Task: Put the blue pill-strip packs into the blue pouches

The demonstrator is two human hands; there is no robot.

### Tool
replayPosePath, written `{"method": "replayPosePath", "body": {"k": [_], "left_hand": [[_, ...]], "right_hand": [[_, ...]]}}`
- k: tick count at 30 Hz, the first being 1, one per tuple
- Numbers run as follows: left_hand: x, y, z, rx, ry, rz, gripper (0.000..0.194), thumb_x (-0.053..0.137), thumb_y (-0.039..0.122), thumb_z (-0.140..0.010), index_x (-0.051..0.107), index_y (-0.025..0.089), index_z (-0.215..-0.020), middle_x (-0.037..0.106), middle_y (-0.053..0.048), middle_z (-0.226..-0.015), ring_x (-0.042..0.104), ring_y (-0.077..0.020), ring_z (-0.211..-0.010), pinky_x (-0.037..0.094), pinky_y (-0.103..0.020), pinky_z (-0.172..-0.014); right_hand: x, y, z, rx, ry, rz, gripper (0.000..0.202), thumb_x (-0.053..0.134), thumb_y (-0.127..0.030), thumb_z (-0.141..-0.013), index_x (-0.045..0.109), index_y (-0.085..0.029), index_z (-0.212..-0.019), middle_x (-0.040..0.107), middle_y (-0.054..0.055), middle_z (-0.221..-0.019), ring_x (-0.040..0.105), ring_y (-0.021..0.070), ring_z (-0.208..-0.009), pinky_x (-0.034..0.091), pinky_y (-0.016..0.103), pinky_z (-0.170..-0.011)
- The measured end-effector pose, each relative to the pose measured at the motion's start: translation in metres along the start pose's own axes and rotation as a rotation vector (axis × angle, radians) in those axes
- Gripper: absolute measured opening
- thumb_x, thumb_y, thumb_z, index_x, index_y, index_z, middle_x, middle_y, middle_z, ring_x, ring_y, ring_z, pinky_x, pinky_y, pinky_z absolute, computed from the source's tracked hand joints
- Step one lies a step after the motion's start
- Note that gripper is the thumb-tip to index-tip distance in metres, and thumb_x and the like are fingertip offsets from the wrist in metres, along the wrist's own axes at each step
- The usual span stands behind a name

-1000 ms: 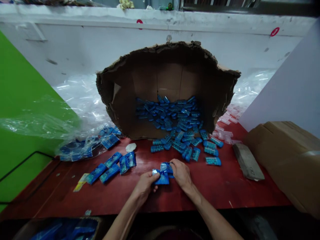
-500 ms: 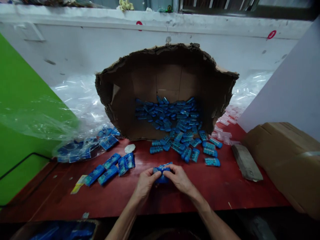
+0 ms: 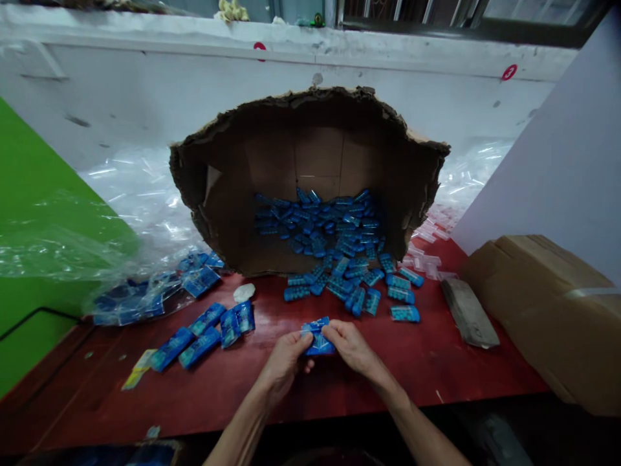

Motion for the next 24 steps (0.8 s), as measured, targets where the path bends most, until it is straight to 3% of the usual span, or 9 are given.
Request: {"method": "replayPosePath", "body": {"k": [3, 5, 7, 10, 13, 16, 19, 24], "left_hand": [[-0.004, -0.001, 0.004, -0.039, 0.041, 0.052, 0.027, 0.061, 0.039, -0.064, 0.055, 0.012, -0.062, 0.052, 0.001, -0.047, 0.042, -0.0050, -0.036, 0.027, -0.017, -0.035], [-0.007, -0.004, 0.006, -0.071, 0.075, 0.105, 0.028, 0.060, 0.041, -0.065, 0.053, 0.013, -0.063, 0.051, 0.002, -0.046, 0.042, -0.0053, -0.036, 0.026, -0.016, -0.034], [-0.005, -0.009, 0.007, -0.109, 0.077, 0.152, 0.030, 0.059, 0.043, -0.065, 0.052, 0.014, -0.064, 0.052, 0.002, -0.047, 0.043, -0.0056, -0.036, 0.027, -0.017, -0.034], [-0.003, -0.015, 0.010, -0.166, 0.066, 0.230, 0.031, 0.058, 0.045, -0.066, 0.049, 0.015, -0.063, 0.052, 0.002, -0.046, 0.044, -0.0062, -0.036, 0.028, -0.017, -0.034], [-0.003, -0.018, 0.013, -0.200, 0.073, 0.292, 0.029, 0.058, 0.043, -0.066, 0.048, 0.016, -0.065, 0.051, 0.003, -0.044, 0.045, -0.0065, -0.036, 0.029, -0.017, -0.035], [-0.004, -0.019, 0.014, -0.197, 0.085, 0.273, 0.030, 0.058, 0.043, -0.066, 0.049, 0.016, -0.065, 0.050, 0.003, -0.043, 0.044, -0.0063, -0.035, 0.028, -0.017, -0.035], [-0.003, -0.020, 0.014, -0.182, 0.083, 0.218, 0.033, 0.057, 0.046, -0.066, 0.049, 0.015, -0.063, 0.050, 0.002, -0.043, 0.044, -0.0067, -0.035, 0.028, -0.017, -0.034], [-0.003, -0.021, 0.014, -0.133, 0.087, 0.163, 0.034, 0.053, 0.047, -0.068, 0.050, 0.014, -0.062, 0.051, 0.001, -0.045, 0.044, -0.0069, -0.036, 0.029, -0.018, -0.035]], "right_hand": [[-0.033, 0.002, -0.004, 0.027, 0.145, 0.288, 0.032, 0.036, -0.043, -0.082, 0.055, -0.019, -0.073, 0.056, 0.000, -0.070, 0.051, 0.0136, -0.067, 0.037, 0.022, -0.059], [-0.058, 0.005, -0.006, 0.115, 0.326, 0.605, 0.029, 0.044, -0.043, -0.078, 0.054, -0.019, -0.091, 0.056, 0.006, -0.086, 0.052, 0.0196, -0.081, 0.037, 0.027, -0.066], [-0.069, 0.011, -0.010, 0.230, 0.380, 0.839, 0.039, 0.047, -0.043, -0.076, 0.047, -0.017, -0.106, 0.053, 0.013, -0.096, 0.051, 0.0251, -0.089, 0.037, 0.031, -0.067], [-0.067, 0.019, -0.015, 0.294, 0.290, 0.943, 0.043, 0.045, -0.037, -0.078, 0.039, -0.016, -0.116, 0.050, 0.016, -0.102, 0.052, 0.0263, -0.088, 0.037, 0.031, -0.063], [-0.060, 0.021, -0.012, 0.250, 0.172, 0.923, 0.041, 0.046, -0.030, -0.078, 0.037, -0.022, -0.117, 0.051, 0.010, -0.099, 0.055, 0.0224, -0.085, 0.036, 0.028, -0.062], [-0.060, 0.023, -0.010, 0.254, 0.056, 0.877, 0.035, 0.044, -0.039, -0.079, 0.043, -0.023, -0.110, 0.055, 0.008, -0.094, 0.055, 0.0215, -0.086, 0.036, 0.028, -0.065], [-0.067, 0.025, -0.014, 0.341, 0.075, 0.892, 0.040, 0.043, -0.046, -0.077, 0.046, -0.017, -0.105, 0.056, 0.012, -0.093, 0.055, 0.0245, -0.087, 0.036, 0.030, -0.066], [-0.070, 0.031, -0.025, 0.353, 0.070, 0.895, 0.052, 0.051, -0.034, -0.073, 0.036, -0.015, -0.119, 0.055, 0.015, -0.099, 0.056, 0.0255, -0.088, 0.036, 0.029, -0.065]]}}
Point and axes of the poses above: each hand's wrist, its own z-axis away from the middle knuckle, its own x-axis out of the palm, y = z × x, the point moved 6 cm from there along -z, towards the middle knuckle
